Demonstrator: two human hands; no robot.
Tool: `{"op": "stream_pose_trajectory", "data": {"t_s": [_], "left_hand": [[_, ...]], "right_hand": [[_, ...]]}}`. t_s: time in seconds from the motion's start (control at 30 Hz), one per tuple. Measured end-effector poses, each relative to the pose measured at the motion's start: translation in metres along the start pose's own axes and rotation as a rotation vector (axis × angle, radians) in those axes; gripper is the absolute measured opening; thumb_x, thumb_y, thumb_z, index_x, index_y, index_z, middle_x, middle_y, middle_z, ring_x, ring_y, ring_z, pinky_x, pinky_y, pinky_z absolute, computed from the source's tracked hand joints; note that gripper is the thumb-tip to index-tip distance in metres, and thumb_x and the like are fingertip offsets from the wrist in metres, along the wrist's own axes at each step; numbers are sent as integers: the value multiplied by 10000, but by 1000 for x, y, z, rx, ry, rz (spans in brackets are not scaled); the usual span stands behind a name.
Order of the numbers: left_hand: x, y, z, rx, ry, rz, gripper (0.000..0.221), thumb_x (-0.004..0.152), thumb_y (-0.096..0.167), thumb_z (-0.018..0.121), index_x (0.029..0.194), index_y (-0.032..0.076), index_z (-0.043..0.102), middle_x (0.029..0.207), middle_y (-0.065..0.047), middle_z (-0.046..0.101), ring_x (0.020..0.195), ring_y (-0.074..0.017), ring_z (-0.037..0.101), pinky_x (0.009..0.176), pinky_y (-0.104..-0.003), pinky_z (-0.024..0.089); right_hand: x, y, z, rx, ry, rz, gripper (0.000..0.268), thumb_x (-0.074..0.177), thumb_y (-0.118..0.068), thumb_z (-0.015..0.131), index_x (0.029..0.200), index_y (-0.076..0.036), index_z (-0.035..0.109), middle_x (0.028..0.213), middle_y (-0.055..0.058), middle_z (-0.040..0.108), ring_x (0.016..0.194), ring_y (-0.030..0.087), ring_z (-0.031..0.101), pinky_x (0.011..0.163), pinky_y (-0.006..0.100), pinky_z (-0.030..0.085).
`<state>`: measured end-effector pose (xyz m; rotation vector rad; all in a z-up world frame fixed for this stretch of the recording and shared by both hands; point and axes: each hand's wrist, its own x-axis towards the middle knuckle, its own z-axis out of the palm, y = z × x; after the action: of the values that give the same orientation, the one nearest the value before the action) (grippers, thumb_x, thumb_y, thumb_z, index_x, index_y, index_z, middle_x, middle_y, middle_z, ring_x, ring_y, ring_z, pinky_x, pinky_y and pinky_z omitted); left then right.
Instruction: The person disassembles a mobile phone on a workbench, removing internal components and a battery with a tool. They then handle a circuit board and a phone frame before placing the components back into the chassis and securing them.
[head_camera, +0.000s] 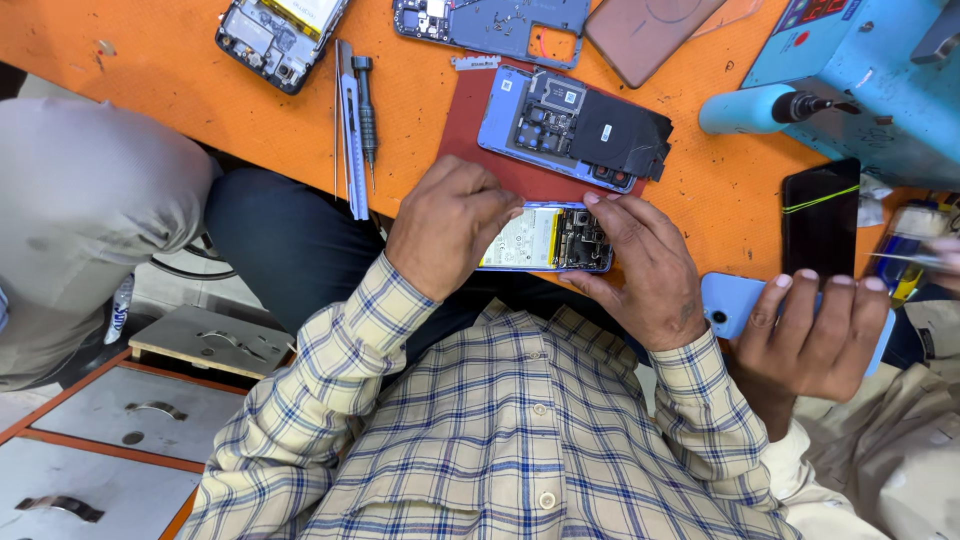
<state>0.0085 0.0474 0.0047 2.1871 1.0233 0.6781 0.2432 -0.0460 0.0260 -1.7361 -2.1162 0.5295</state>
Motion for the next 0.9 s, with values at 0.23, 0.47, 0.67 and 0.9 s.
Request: {"op": "stream_pose_trajectory", "data": {"t_s": [0.23,0.47,0.67,0.9], "left_hand": [[4,-7,-4,55,-97,121,118,903,126,751,998,62,779,904,-62,644,926,-268,616,803,-392,527],[8,-11,1,-73,-96,-26,97,896,145,760,966,77,761,921,-73,659,924,-290,608,820,-413,521],[5,-7,4,-83,-58,-50,109,923,162,753,978,69,759,933,-87,668,933,-304,605,827,-419,515],[4,-8,12,-71,-59,-103,117,939,188,741,979,78,757,935,-63,681,931,-286,623,830,-408,527]], "right_hand": [[2,-2,-3,26,-10,-1,832,686,-245,919,1411,-38,569,1311,138,656,1242,325,610,1046,407,515],[6,-3,-3,67,-49,1,798,683,-208,907,1388,-33,577,1339,121,655,1254,319,611,1039,399,517],[9,-1,-4,83,-81,-51,803,694,-200,891,1406,-20,564,1373,92,658,1253,315,599,1058,402,504],[8,-1,-2,58,-91,-43,801,694,-210,889,1411,-51,570,1400,74,655,1264,307,586,1080,395,491]]}}
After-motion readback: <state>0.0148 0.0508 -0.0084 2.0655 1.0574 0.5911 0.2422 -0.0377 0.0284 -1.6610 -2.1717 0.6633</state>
